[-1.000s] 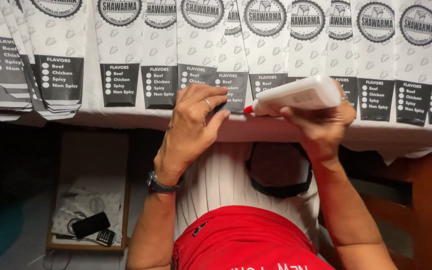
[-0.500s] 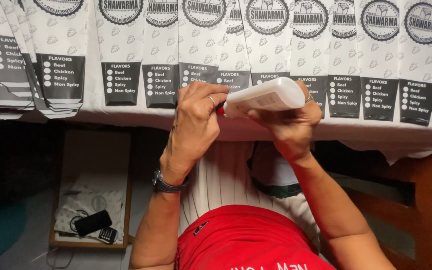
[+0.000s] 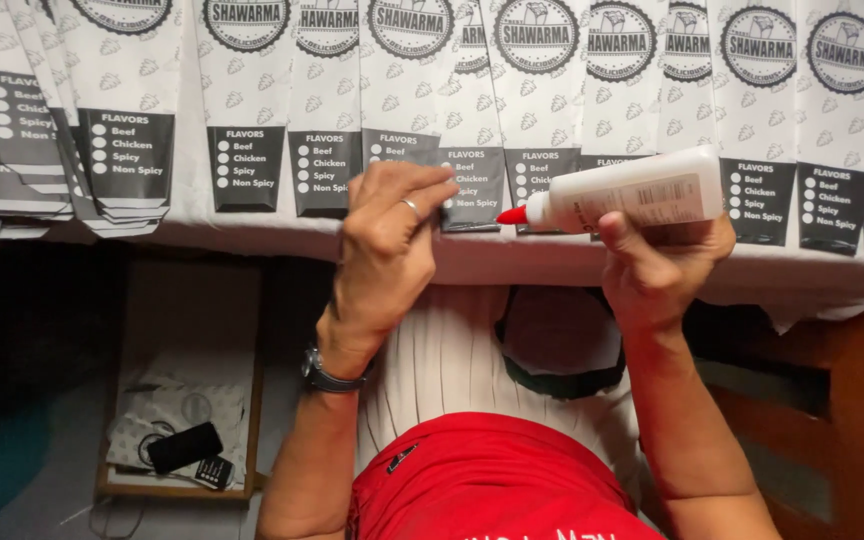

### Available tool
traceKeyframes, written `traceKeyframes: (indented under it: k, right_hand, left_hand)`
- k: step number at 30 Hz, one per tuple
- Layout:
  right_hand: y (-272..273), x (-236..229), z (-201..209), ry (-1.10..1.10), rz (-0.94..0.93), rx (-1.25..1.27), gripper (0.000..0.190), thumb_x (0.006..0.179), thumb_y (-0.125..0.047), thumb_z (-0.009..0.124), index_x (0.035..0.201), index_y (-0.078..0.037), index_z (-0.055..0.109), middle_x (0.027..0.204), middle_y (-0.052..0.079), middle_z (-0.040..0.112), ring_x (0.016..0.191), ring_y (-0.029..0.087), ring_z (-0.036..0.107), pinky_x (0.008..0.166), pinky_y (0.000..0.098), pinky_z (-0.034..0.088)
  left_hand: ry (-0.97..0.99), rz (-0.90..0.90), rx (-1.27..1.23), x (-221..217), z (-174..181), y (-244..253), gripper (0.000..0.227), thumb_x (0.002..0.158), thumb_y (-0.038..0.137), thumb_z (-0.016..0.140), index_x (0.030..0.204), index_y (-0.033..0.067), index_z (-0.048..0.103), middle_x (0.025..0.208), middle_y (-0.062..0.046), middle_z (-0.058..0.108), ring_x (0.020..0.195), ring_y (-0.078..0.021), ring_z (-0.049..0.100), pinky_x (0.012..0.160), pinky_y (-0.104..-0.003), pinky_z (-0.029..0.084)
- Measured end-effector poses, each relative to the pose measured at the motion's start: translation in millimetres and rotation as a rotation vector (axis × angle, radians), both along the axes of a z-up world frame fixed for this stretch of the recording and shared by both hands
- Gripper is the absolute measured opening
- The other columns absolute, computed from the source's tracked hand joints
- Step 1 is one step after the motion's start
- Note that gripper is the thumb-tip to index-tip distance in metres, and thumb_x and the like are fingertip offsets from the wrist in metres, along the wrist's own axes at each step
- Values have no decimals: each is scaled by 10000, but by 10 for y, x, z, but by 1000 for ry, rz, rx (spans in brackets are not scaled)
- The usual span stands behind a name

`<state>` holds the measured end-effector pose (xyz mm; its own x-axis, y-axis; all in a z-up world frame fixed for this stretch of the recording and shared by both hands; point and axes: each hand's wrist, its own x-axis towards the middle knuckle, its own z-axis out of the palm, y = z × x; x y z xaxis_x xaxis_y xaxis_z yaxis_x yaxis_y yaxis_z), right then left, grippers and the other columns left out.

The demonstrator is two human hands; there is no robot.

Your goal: The person assembles printed paper wrappers by applying glue to the edges and folding them into shape. They handle multiple wrappers, aligning and pressing the glued edges to form finished units on a white table.

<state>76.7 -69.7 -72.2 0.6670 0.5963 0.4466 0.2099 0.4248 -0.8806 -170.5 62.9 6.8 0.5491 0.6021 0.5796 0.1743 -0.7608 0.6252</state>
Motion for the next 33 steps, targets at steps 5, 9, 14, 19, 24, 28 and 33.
traceKeyframes:
  k: [5, 9, 14, 19, 24, 28, 33]
  right_hand:
    - [203, -235, 115, -48, 47, 42, 460, 796, 66, 860, 1160, 36, 579, 954, 109, 669, 920, 118, 614, 959, 353, 535]
    - [392, -373, 162, -126, 102, 55, 492, 749, -64, 944, 1110, 29, 623, 936, 130, 687, 966, 111, 568, 904, 356, 522]
    - [555, -590, 409, -316, 114, -14, 488, 784, -132, 975, 1085, 58, 641, 920, 166, 681, 962, 144, 551, 859, 406, 522]
    - [630, -597, 379, -305, 201, 1, 497, 771, -73, 971, 1105, 73, 633, 939, 197, 681, 980, 186, 617, 866, 417, 551]
    - [686, -753, 425, -212, 289, -9, 474, 741, 8, 965, 1085, 61, 645, 933, 153, 686, 979, 147, 610, 886, 397, 566]
    - [829, -891, 403, -181, 329, 22, 440, 736, 32, 957, 1046, 69, 648, 887, 161, 692, 932, 157, 629, 854, 389, 578]
    - [774, -857, 509, -221, 331, 8, 418, 726, 36, 966, 998, 81, 652, 835, 170, 691, 862, 152, 639, 817, 377, 571]
  left_hand:
    - [60, 174, 113, -307, 32, 167, 106, 900, -24, 762, 990, 30, 779, 1044, -74, 740, 1020, -263, 647, 944, -391, 437]
    - [150, 143, 130, -380, 6, 202, 68, 874, 23, 803, 937, 13, 781, 1052, -104, 755, 1060, -289, 643, 995, -422, 415]
    - [172, 89, 69, -426, -44, 165, 152, 831, 22, 817, 975, -5, 775, 1105, -137, 759, 1173, -343, 660, 1109, -488, 371]
    - [151, 65, 18, -450, -96, 156, 184, 820, -6, 798, 999, -26, 764, 1126, -149, 752, 1226, -359, 638, 1167, -525, 312]
    - [132, 30, -29, -469, -85, 184, 322, 725, -38, 805, 1042, -43, 747, 1154, -158, 735, 1242, -375, 626, 1208, -550, 267]
    - [79, 3, -72, -475, -111, 258, 412, 667, -86, 767, 1075, -43, 728, 1142, -160, 723, 1212, -389, 643, 1208, -561, 283]
    - [54, -18, -113, -500, -140, 314, 354, 730, -68, 780, 1078, -14, 748, 1142, -129, 738, 1200, -356, 661, 1230, -538, 252]
